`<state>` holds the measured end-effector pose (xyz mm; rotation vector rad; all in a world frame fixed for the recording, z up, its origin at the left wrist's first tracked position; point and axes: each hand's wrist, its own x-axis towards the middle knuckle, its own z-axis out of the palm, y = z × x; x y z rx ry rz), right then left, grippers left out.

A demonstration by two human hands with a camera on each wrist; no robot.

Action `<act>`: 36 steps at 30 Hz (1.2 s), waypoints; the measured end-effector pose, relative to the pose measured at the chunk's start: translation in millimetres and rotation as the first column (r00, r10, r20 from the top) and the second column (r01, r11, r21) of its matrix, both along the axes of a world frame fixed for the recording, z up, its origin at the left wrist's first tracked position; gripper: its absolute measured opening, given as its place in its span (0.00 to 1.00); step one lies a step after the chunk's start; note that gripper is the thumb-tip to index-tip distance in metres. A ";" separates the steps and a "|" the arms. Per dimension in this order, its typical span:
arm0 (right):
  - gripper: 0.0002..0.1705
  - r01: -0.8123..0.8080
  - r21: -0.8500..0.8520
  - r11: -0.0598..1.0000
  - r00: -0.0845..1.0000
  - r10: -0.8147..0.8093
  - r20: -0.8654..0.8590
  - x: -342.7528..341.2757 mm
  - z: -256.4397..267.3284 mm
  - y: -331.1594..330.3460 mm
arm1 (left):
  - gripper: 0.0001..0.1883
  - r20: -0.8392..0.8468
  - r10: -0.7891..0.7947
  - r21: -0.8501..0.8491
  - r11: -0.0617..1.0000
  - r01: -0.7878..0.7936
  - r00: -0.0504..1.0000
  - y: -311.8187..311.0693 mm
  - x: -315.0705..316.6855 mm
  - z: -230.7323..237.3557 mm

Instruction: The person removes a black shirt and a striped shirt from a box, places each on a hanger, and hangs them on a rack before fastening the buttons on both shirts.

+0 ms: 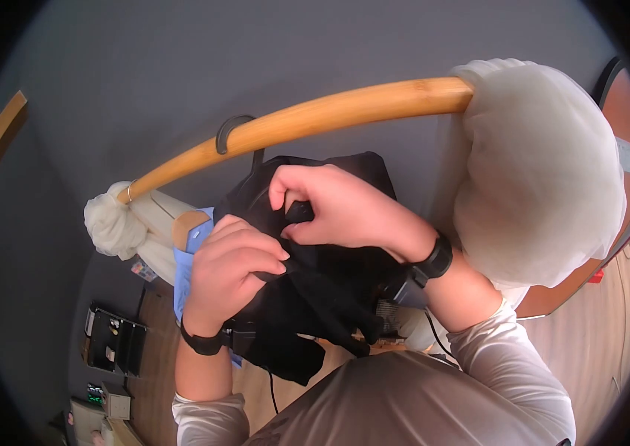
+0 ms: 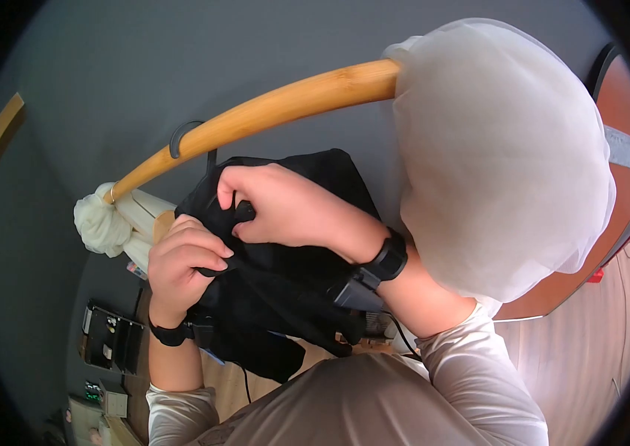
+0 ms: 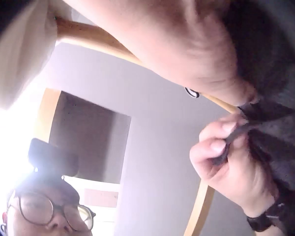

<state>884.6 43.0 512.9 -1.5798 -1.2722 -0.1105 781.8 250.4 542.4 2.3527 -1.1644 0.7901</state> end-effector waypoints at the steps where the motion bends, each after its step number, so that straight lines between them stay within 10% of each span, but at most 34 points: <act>1: 0.19 0.008 0.029 1.000 1.000 -0.009 0.022 1.1 -4.5 7.7 | 0.11 -0.008 0.029 0.008 1.000 -0.029 1.000 -2.0 2.0 -2.7; 12: 0.22 -0.383 0.104 0.918 0.866 0.396 -0.305 6.2 -8.2 -8.7 | 0.11 0.008 0.074 -0.110 0.991 -0.073 0.997 5.7 4.1 -10.7; 24: 0.20 -0.292 -0.016 0.956 0.942 0.285 -0.178 -7.3 3.1 -14.3 | 0.07 0.162 -0.091 0.018 0.996 0.090 0.983 3.8 4.6 -6.5; 36: 0.19 -0.016 -0.054 0.998 0.998 0.019 0.059 -25.1 5.6 -15.3 | 0.16 0.179 0.154 -0.240 0.965 -0.108 0.972 5.5 -1.2 -15.4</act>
